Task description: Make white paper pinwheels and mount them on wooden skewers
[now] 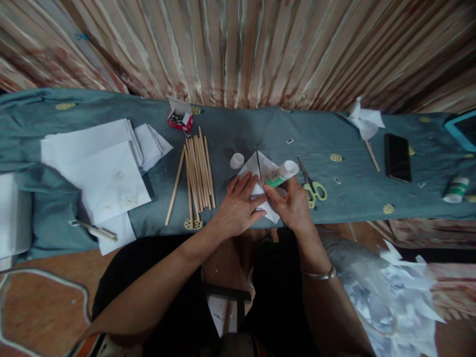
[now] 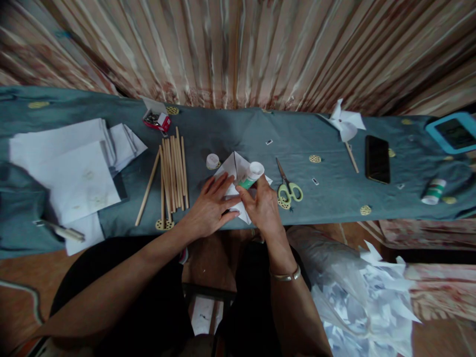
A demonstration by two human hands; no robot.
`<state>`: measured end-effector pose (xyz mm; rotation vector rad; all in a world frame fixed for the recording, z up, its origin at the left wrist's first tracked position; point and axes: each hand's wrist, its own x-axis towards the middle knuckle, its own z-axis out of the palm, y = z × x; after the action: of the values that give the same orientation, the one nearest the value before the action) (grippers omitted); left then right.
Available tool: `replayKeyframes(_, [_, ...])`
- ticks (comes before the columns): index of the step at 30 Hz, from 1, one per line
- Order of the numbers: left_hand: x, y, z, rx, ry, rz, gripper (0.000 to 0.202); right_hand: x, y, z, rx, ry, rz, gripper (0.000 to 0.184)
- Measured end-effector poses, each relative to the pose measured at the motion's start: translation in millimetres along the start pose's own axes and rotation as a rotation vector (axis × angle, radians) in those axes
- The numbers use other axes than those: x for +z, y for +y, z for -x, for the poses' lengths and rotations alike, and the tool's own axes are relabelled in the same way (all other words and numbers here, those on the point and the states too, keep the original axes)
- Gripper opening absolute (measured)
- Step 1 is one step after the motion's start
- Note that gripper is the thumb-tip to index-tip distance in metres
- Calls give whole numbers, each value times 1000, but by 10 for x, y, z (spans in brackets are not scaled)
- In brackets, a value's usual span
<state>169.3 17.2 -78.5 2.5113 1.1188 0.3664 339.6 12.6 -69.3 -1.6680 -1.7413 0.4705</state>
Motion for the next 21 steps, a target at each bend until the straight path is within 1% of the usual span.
replayKeyframes(6, [-1, -8, 2, 12, -3, 12, 40, 0, 48, -15, 51, 53, -2, 32])
replayKeyframes(10, [-5, -6, -2, 7, -4, 25, 40, 23, 54, -65, 34, 76, 11, 30])
replayKeyframes(21, [4, 0, 1, 1, -2, 36, 38, 90, -15, -142, 29, 42, 44, 31])
